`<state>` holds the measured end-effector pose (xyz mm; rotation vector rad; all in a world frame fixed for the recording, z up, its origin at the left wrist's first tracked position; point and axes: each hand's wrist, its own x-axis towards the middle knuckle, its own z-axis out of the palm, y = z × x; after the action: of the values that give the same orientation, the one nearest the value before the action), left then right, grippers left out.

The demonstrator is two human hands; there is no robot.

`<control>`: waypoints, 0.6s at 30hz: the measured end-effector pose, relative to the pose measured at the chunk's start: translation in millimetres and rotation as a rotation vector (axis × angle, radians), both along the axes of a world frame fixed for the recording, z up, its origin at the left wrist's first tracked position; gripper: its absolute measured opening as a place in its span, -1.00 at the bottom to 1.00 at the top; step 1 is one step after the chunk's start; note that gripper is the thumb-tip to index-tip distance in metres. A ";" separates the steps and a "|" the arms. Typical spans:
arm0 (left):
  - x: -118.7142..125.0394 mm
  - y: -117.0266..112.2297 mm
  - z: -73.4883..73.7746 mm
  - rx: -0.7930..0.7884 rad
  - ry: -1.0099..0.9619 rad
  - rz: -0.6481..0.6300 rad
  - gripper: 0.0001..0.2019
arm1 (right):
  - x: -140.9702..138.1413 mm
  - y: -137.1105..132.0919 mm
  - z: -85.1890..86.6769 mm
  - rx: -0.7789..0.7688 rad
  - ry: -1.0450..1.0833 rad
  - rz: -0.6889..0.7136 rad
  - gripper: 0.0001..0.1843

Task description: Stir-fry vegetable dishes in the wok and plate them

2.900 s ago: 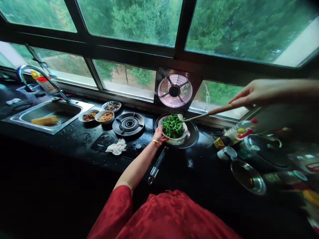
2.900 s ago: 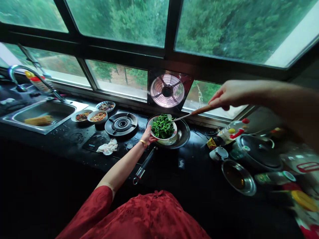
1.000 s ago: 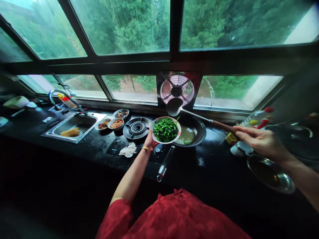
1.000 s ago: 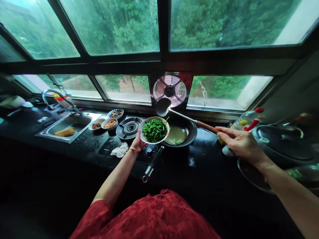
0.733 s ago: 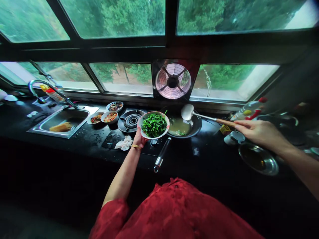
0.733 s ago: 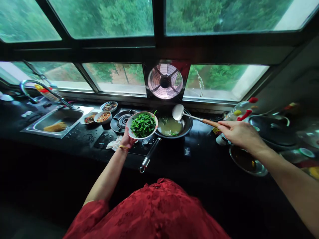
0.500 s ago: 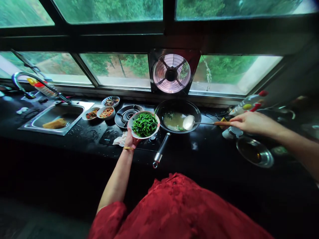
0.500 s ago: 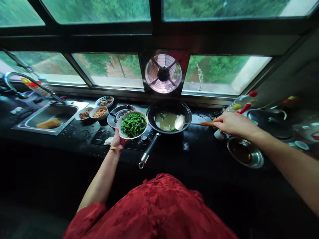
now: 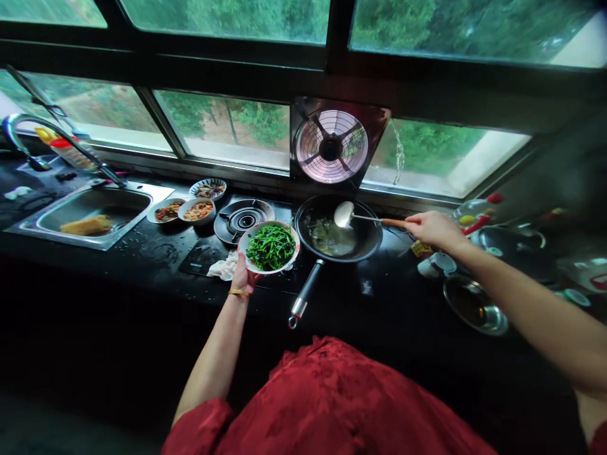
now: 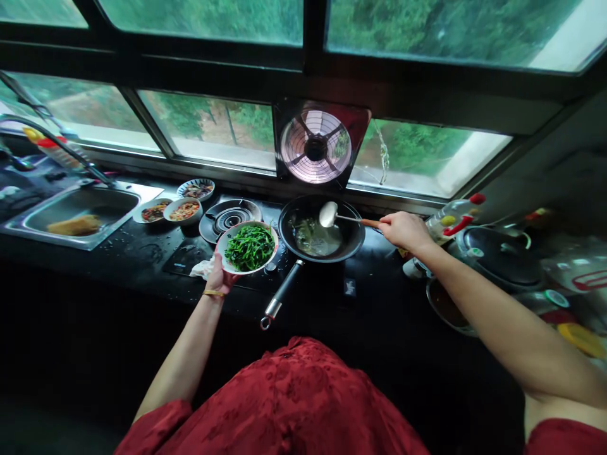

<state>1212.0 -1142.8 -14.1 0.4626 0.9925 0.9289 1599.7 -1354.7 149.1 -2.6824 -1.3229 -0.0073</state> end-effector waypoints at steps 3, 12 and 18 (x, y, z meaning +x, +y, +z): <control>0.5 0.4 0.6 -0.013 0.014 0.013 -0.54 | -4.5 10.1 -4.5 -0.123 -0.185 -0.033 -0.64; -0.3 7.3 -6.0 -0.028 -0.021 0.006 -0.51 | -48.2 24.9 -24.2 -0.152 -0.462 0.349 -0.55; 0.8 9.7 -9.5 -0.013 -0.004 0.015 -0.49 | -30.8 -0.1 -6.0 -0.127 -0.585 0.714 -0.54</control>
<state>1212.8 -1133.1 -23.6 0.4426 0.9994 0.9362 1568.9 -1354.8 143.1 -2.2042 -2.4488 -0.6810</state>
